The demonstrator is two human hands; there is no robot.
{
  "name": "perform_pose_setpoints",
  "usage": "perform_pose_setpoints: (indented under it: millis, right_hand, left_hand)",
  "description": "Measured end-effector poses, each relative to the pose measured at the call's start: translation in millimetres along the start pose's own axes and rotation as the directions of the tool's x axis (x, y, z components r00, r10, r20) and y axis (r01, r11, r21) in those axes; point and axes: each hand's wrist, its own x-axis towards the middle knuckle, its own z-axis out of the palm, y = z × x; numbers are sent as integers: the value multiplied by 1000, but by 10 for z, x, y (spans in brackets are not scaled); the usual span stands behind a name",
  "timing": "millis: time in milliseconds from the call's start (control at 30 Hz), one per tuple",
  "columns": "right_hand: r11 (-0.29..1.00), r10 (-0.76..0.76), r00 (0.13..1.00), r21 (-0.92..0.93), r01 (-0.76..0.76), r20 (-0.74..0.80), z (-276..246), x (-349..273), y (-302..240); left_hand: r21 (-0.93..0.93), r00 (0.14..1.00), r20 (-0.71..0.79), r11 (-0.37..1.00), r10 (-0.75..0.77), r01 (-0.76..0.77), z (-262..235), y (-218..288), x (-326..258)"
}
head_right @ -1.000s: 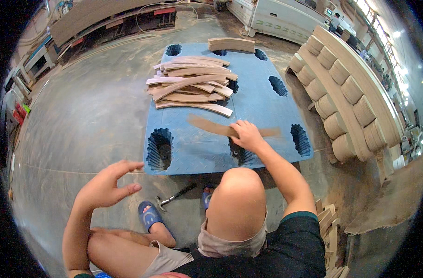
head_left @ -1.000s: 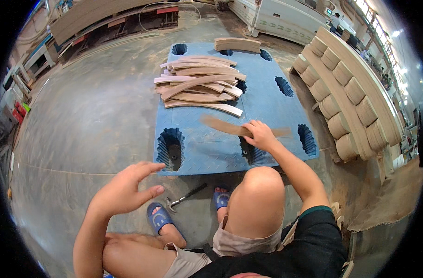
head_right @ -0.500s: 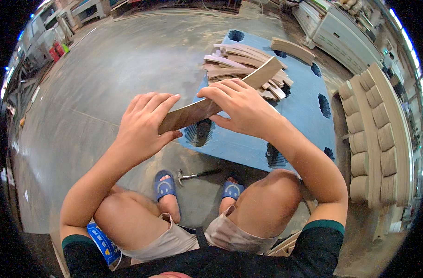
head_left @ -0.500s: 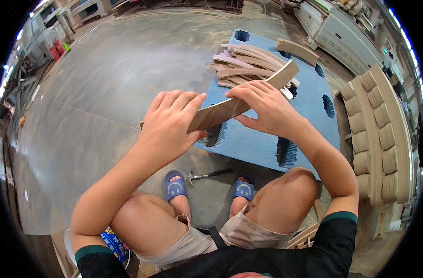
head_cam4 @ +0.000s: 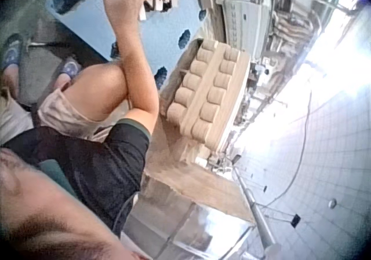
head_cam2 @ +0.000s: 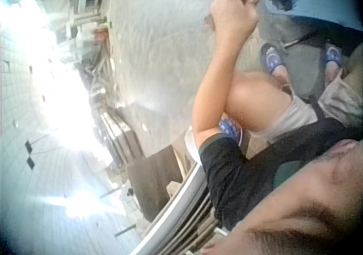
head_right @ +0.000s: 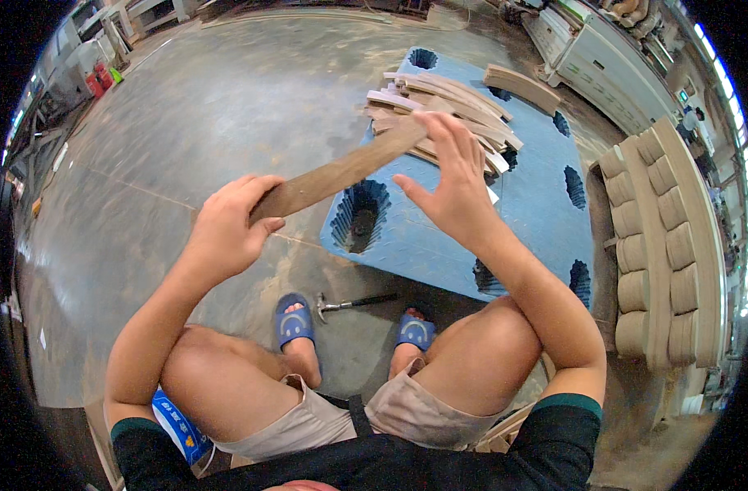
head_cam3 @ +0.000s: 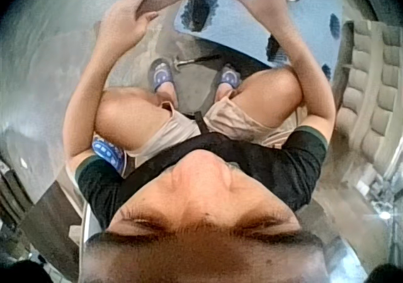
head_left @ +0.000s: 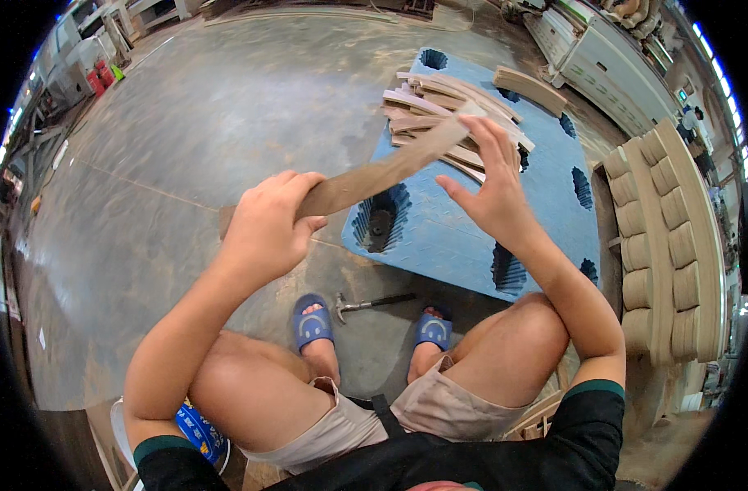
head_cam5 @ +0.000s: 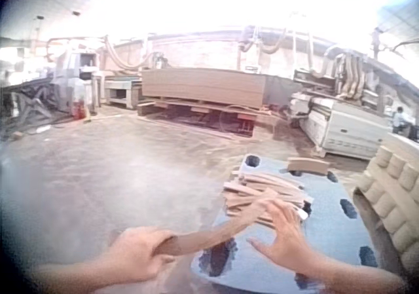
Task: The person hits a curved wooden piece with a hammer and then uses a small tool to scrape or pry a specific point on the wood before placing it into a pile of similar wooden pieces.
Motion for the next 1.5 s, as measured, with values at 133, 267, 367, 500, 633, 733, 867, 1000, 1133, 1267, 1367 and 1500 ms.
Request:
perform_pose_setpoints:
  millis: [133, 267, 367, 500, 633, 733, 867, 1000, 1133, 1267, 1367, 1500]
  right_hand:
    - [695, 498, 850, 506, -511, 173, 289, -194, 389]
    - [29, 459, 693, 770, -637, 556, 310, -143, 367]
    - [-36, 414, 752, 835, -549, 512, 285, -86, 298]
    - [-76, 467, 762, 879, -471, 449, 223, -72, 303]
    - [-91, 476, 775, 900, -426, 416, 180, -124, 319]
    - [-84, 431, 818, 919, -384, 381, 144, -133, 319]
    - [-80, 412, 825, 917, -391, 388, 105, -111, 298]
    - [-81, 424, 827, 925, -371, 369, 81, -98, 241]
    - [-46, 467, 808, 923, -383, 359, 116, -101, 270]
    - [-36, 512, 779, 916, -401, 361, 151, -81, 276]
    - [-41, 517, 786, 927, -373, 339, 129, -49, 252]
    - [-23, 531, 790, 937, -348, 307, 104, -9, 225]
  left_hand:
    - [-63, 996, 16, 994, -90, 91, -19, -16, 0]
    - [-30, 999, -13, 999, -42, 42, -28, 12, -7]
    - [-11, 999, -19, 999, -40, 39, 0, -11, -14]
    - [-60, 998, 17, 996, -66, 67, 23, 7, 10]
    - [-105, 993, 71, 989, -94, 101, 51, 4, 23]
    - [-136, 982, 115, 976, -152, 167, 60, 27, 37]
    - [-132, 981, 135, 978, -142, 160, 90, -5, 49]
    - [-132, 979, 154, 979, -136, 157, 113, -18, 65]
    - [-197, 973, 189, 965, -136, 173, 140, -133, 63]
    - [-313, 961, 249, 929, -120, 198, 85, -225, 71]
    - [-429, 947, 297, 868, -124, 248, 38, -273, 65]
    - [-573, 898, 418, 727, -138, 379, 19, -339, 37]
